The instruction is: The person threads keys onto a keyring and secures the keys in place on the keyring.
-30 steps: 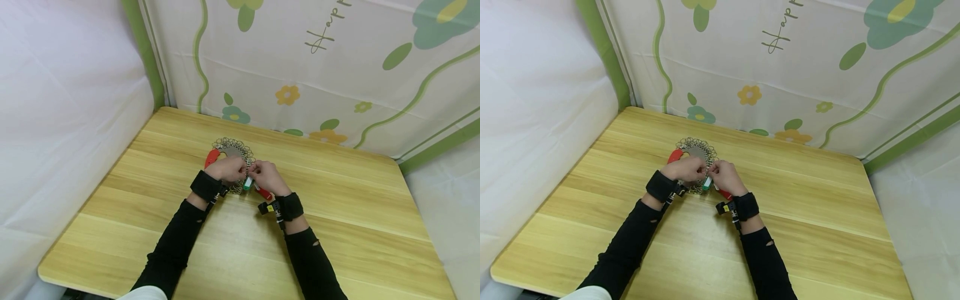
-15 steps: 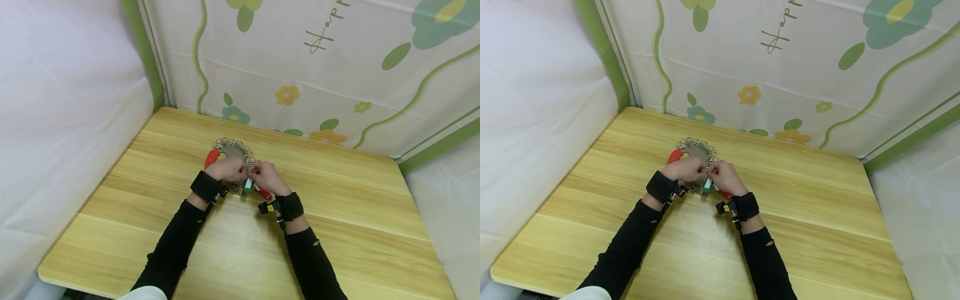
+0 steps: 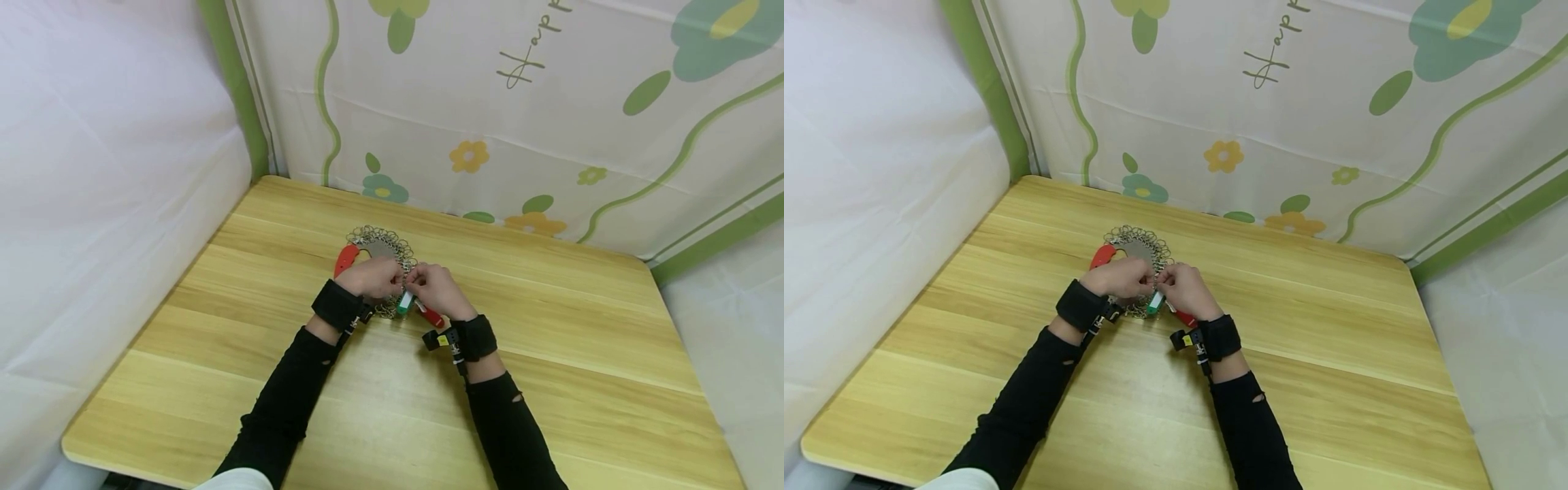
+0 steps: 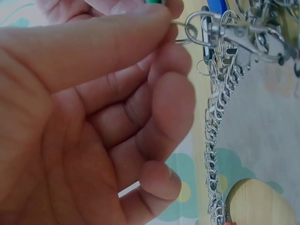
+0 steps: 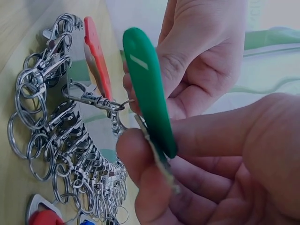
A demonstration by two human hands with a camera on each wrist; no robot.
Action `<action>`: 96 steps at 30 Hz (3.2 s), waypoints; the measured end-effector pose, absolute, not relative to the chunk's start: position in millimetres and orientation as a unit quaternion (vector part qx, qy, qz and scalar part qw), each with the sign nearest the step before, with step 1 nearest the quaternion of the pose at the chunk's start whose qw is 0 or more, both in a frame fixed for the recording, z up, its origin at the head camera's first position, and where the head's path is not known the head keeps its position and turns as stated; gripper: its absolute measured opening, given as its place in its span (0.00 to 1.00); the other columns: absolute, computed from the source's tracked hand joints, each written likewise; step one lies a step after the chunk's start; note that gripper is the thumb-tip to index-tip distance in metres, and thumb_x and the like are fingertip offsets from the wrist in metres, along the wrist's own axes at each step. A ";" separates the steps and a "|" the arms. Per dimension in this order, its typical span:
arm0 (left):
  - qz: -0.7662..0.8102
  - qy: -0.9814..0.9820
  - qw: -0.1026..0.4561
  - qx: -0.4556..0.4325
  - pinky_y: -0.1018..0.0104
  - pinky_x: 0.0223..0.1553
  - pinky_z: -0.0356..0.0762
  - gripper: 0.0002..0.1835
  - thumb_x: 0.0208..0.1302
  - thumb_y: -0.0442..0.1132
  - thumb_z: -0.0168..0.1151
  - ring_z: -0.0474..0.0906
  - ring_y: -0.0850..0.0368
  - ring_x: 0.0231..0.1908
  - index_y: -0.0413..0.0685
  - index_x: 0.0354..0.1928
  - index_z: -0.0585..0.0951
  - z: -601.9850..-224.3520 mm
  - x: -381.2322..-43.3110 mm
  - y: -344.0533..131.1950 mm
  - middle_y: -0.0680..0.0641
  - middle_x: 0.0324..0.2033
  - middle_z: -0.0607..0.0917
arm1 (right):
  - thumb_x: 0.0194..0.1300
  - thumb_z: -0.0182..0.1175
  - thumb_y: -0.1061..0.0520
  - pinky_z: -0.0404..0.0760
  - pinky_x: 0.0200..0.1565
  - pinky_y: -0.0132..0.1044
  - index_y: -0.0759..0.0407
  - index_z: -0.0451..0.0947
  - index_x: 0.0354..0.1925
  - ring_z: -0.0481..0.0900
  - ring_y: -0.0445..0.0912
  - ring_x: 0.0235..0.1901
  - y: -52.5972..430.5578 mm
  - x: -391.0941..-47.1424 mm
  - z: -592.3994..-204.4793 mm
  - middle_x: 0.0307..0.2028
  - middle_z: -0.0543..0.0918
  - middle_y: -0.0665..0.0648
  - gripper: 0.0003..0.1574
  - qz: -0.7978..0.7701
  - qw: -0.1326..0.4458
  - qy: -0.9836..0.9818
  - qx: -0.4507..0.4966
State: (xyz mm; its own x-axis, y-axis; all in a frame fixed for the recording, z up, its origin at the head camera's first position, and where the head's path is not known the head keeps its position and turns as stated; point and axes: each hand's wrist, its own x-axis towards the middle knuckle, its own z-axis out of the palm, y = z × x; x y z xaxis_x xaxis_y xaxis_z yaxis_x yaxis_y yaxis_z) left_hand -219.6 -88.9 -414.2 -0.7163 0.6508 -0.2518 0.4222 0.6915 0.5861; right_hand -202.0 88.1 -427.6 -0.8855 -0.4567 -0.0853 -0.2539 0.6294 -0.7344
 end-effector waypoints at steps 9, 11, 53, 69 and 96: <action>0.250 0.896 0.216 0.298 0.71 0.20 0.59 0.18 0.67 0.36 0.56 0.57 0.62 0.11 0.50 0.17 0.68 -415.2 -219.8 -88.9 0.55 0.11 0.61 | 0.67 0.57 0.63 0.76 0.33 0.36 0.61 0.79 0.36 0.79 0.45 0.29 89.5 -202.2 -427.8 0.32 0.82 0.55 0.04 -0.386 0.151 0.886 -0.209; 0.252 0.895 0.213 0.299 0.71 0.20 0.58 0.17 0.65 0.34 0.56 0.56 0.62 0.12 0.50 0.17 0.68 -415.6 -220.0 -89.2 0.55 0.11 0.61 | 0.67 0.57 0.63 0.76 0.34 0.36 0.61 0.79 0.37 0.78 0.44 0.29 89.8 -202.3 -428.0 0.33 0.82 0.54 0.04 -0.388 0.146 0.885 -0.212; 0.256 0.888 0.219 0.314 0.71 0.21 0.58 0.17 0.68 0.34 0.53 0.55 0.62 0.12 0.48 0.18 0.69 -414.8 -219.4 -88.8 0.54 0.11 0.61 | 0.66 0.58 0.62 0.76 0.32 0.37 0.59 0.79 0.34 0.78 0.43 0.25 89.8 -201.7 -429.9 0.28 0.82 0.53 0.04 -0.368 0.102 0.896 -0.227; 0.257 0.892 0.202 0.312 0.71 0.23 0.58 0.19 0.67 0.34 0.55 0.54 0.61 0.14 0.49 0.17 0.66 -415.0 -219.8 -88.2 0.54 0.13 0.59 | 0.67 0.57 0.62 0.76 0.33 0.37 0.60 0.80 0.34 0.77 0.43 0.25 88.7 -202.1 -430.8 0.28 0.81 0.52 0.05 -0.368 0.104 0.896 -0.225; 0.250 0.887 0.215 0.324 0.71 0.22 0.57 0.19 0.68 0.33 0.54 0.54 0.62 0.13 0.46 0.17 0.68 -413.3 -219.4 -87.4 0.54 0.11 0.59 | 0.67 0.57 0.61 0.76 0.31 0.36 0.60 0.80 0.34 0.76 0.42 0.23 88.0 -201.7 -430.7 0.30 0.80 0.52 0.05 -0.347 0.105 0.906 -0.219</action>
